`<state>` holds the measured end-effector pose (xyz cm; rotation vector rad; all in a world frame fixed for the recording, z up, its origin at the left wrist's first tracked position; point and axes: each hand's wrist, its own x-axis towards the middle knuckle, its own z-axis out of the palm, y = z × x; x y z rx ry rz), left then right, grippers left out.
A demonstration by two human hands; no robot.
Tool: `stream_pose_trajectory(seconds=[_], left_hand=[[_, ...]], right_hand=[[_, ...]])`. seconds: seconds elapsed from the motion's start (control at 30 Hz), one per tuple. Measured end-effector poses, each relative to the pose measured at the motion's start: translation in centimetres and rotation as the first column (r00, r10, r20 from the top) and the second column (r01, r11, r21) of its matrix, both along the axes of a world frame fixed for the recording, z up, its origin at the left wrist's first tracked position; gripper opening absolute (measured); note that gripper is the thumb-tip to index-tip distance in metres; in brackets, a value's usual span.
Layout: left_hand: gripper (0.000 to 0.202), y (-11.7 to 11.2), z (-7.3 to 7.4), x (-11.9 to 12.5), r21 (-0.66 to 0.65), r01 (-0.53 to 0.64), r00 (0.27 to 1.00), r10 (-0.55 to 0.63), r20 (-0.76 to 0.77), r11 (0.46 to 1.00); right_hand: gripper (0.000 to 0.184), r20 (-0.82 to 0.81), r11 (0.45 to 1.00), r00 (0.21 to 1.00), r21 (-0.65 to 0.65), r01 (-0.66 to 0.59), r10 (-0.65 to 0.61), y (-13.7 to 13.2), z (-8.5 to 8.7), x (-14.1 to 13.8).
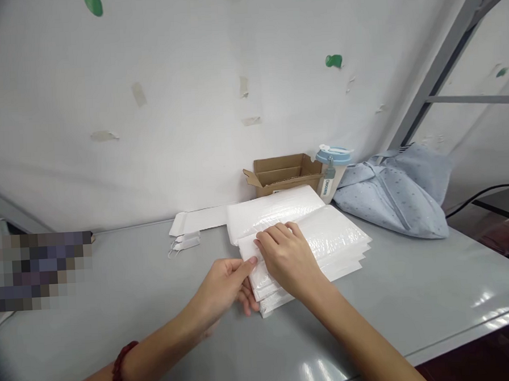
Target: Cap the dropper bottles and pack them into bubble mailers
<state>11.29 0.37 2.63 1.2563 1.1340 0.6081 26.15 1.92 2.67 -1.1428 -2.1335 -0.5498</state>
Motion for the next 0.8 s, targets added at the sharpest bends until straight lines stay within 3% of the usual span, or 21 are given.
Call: stream_pose_trajectory(seconds=[0.07, 0.17, 0.23, 0.3, 0.37, 0.5, 0.67, 0.8], left_hand=[[0.051, 1.2, -0.2, -1.3, 0.131, 0.086, 0.969, -0.052, -0.243, 0.988], [0.041, 4.6, -0.1, -4.5, 0.336, 0.076, 0.896, 0.084, -0.436, 0.939], [0.03, 7.4, 0.1, -6.8, 0.481, 0.094, 0.827, 0.201, -0.526, 0.872], [0.02, 9.9, 0.1, -8.3, 0.586, 0.183, 0.753, 0.271, -0.6, 0.789], [0.015, 11.7, -0.2, -8.9, 0.619, 0.324, 0.688, 0.272, -0.673, 0.715], [0.029, 13.7, -1.5, -7.7, 0.584, 0.54, 0.556, 0.264, -0.788, 0.606], [0.031, 14.4, -2.6, -6.6, 0.554, 0.639, 0.44, 0.338, -0.832, 0.533], [0.032, 14.6, -1.8, -7.2, 0.596, 0.648, 0.409, 0.444, -0.797, 0.474]], right_hand=[[0.022, 0.021, 0.999, 1.0, -0.033, -0.004, 0.004, 0.1, -0.3, 0.0], [0.022, 0.045, 0.996, 0.999, -0.088, 0.003, 0.001, 0.1, -0.6, -0.1], [0.023, 0.037, 0.994, 0.999, -0.107, 0.014, -0.01, 0.0, -0.6, -0.1], [0.022, 0.009, 0.994, 1.0, -0.111, 0.021, -0.021, 0.0, -0.5, 0.0], [0.021, -0.028, 0.993, 0.999, -0.114, 0.023, -0.026, 0.0, -0.3, 0.1], [0.016, -0.104, 0.995, 0.994, -0.103, 0.013, -0.024, 0.0, 0.0, 0.4], [0.012, -0.154, 0.998, 0.988, -0.061, -0.007, -0.003, -0.1, 0.3, 0.5], [0.012, -0.164, 0.999, 0.986, -0.044, -0.014, 0.007, -0.3, 0.3, 0.3]])
